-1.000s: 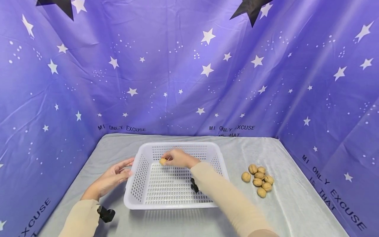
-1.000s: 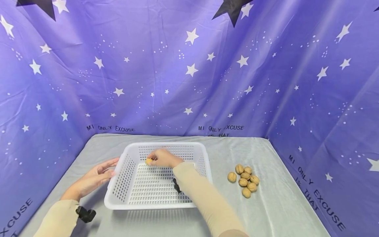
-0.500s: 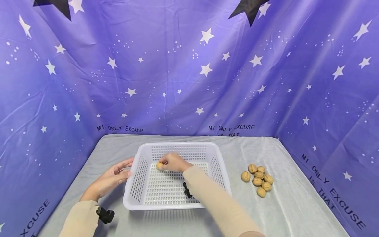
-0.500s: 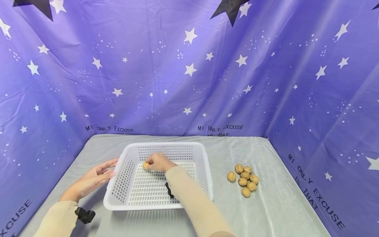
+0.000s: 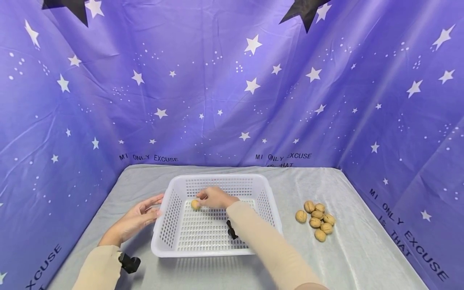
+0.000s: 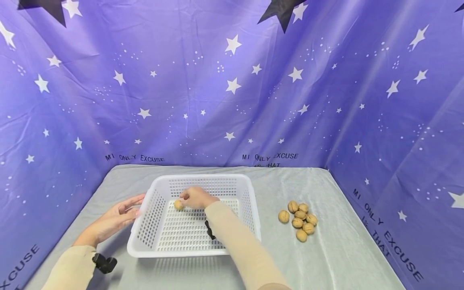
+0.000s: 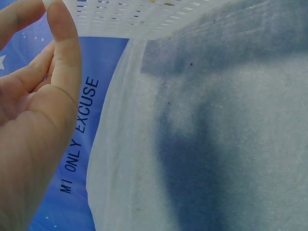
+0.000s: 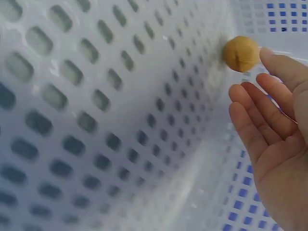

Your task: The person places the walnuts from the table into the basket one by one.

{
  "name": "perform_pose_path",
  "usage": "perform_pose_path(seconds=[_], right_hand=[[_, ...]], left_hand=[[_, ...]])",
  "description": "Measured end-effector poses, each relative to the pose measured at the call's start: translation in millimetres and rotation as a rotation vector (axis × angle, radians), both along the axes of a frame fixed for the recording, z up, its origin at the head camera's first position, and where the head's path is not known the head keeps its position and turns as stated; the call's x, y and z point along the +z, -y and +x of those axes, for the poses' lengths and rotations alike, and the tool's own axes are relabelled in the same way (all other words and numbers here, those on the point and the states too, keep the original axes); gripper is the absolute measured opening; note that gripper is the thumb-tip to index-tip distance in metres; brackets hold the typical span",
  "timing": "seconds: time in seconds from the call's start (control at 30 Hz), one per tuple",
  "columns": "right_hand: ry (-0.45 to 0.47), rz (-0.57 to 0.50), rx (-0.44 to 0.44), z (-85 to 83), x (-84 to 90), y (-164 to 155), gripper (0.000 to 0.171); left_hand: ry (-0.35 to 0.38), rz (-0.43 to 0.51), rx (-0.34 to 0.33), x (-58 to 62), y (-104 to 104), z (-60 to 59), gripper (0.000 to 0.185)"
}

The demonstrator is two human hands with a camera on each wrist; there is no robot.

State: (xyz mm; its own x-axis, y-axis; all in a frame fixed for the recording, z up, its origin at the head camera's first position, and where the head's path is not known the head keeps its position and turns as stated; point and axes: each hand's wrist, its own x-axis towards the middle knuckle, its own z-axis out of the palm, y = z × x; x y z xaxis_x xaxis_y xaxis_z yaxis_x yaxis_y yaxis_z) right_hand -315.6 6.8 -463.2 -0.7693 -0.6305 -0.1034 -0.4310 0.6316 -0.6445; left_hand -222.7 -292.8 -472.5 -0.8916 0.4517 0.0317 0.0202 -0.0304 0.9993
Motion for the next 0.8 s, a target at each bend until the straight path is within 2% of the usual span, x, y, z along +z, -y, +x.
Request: perform_pose_path(seconds=[0.2, 0.43, 0.8], right_hand=[[-0.044, 0.02, 0.08, -2.2, 28.0, -13, 0.042], [-0.06, 0.024, 0.109, -4.5, 58.8, -34, 0.046], [-0.139, 0.021, 0.117, 4.5, 85.1, -81, 0.042]], left_hand=[[0.019, -0.034, 0.008, -1.5, 0, -1.6, 0.067], [0.021, -0.043, 0.027, -1.3, 2, -2.6, 0.067], [0.031, -0.059, 0.022, 3.1, -1, -3.6, 0.07]])
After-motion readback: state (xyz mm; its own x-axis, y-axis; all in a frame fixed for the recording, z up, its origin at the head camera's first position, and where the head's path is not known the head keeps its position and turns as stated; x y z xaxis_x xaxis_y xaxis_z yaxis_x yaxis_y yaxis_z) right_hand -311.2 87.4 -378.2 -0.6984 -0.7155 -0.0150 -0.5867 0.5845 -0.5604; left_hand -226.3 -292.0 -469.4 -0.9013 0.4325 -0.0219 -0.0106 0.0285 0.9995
